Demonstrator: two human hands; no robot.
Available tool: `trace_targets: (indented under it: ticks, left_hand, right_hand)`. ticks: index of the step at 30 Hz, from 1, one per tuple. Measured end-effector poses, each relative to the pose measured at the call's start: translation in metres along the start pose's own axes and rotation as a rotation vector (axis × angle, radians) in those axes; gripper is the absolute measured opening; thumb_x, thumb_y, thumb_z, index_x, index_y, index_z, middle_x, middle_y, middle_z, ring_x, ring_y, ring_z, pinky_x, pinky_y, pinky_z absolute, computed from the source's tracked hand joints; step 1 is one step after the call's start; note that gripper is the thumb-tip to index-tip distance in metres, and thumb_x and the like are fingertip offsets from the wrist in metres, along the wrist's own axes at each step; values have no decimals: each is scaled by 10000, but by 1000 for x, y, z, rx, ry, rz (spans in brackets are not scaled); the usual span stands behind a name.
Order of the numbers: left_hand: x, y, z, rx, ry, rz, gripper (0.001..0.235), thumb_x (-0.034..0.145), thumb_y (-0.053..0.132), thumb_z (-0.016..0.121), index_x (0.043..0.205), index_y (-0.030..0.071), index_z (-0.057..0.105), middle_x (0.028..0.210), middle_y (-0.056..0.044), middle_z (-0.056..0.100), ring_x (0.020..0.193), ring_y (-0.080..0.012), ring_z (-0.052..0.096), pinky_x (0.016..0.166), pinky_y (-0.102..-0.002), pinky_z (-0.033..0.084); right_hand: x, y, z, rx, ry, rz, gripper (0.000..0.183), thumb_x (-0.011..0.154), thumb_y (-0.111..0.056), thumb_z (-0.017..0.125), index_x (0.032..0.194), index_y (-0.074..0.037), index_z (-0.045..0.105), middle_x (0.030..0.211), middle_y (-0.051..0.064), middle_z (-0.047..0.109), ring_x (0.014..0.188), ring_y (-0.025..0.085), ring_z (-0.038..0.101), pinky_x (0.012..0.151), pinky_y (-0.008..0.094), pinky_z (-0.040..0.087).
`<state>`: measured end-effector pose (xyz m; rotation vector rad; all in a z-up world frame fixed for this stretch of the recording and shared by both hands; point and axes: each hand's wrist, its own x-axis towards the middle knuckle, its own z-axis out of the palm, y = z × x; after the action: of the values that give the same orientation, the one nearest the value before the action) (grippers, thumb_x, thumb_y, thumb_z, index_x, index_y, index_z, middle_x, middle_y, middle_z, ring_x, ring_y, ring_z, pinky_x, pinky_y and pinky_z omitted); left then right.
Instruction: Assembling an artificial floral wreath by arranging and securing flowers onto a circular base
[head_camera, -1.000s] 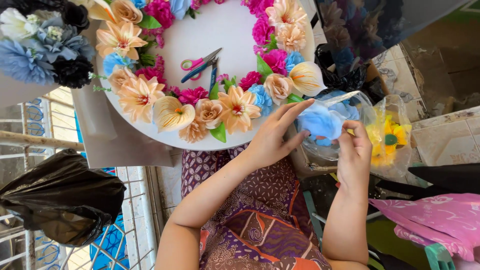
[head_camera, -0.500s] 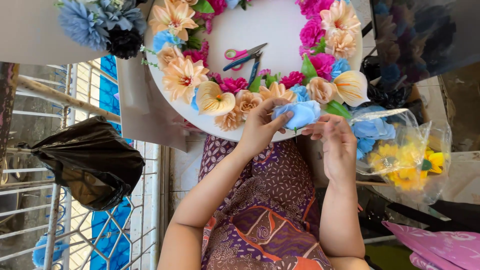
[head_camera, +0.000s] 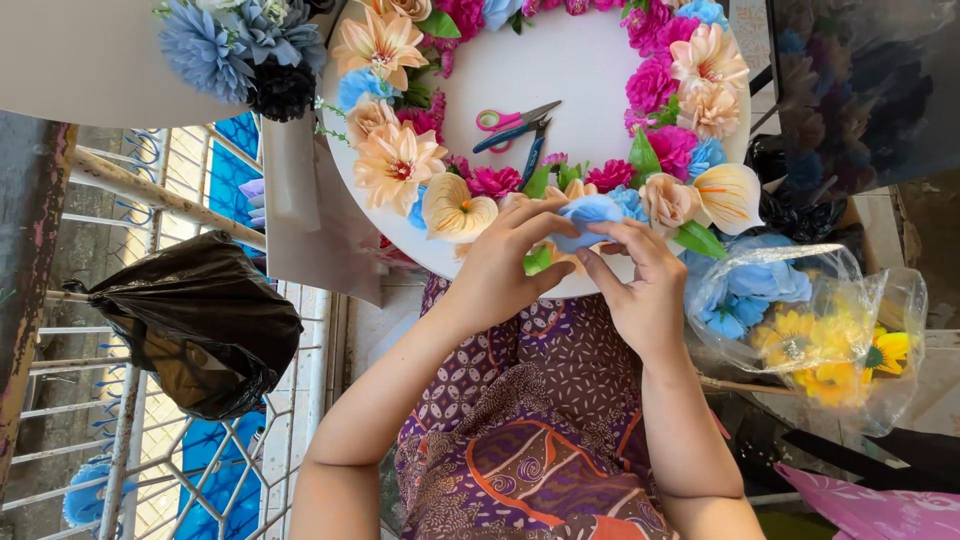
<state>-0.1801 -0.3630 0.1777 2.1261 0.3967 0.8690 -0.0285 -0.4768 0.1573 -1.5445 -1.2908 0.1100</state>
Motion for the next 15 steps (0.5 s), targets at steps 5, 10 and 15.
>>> trace_targets:
  ticks: [5, 10, 15]
  left_hand:
    - [1, -5, -2, 76, -26, -99, 615, 820, 15, 778, 1368, 162, 538, 1135, -207, 673, 1021, -474, 690, 812, -559, 586]
    - [9, -20, 0, 158, -68, -102, 650, 836, 31, 736, 1424, 205, 517, 1053, -181, 677, 910, -445, 720, 746, -542, 595]
    - [26, -41, -3, 400, -33, 14, 312, 790, 166, 801, 1023, 168, 593, 946, -75, 678, 942, -309, 684, 744, -420, 577]
  right_hand:
    - [5, 0, 12, -64, -16, -55, 300, 862, -18, 853, 1140, -57, 748, 1051, 150, 717, 857, 291, 728, 734, 379, 616]
    - [18, -11, 20, -51, 3, -89, 320, 882, 9, 827, 1180, -23, 714, 1112, 203, 699, 848, 322, 731, 736, 395, 617]
    - [38, 3, 25, -85, -64, -152, 329, 870, 20, 831, 1171, -11, 701, 1119, 193, 688, 878, 334, 739, 748, 438, 613]
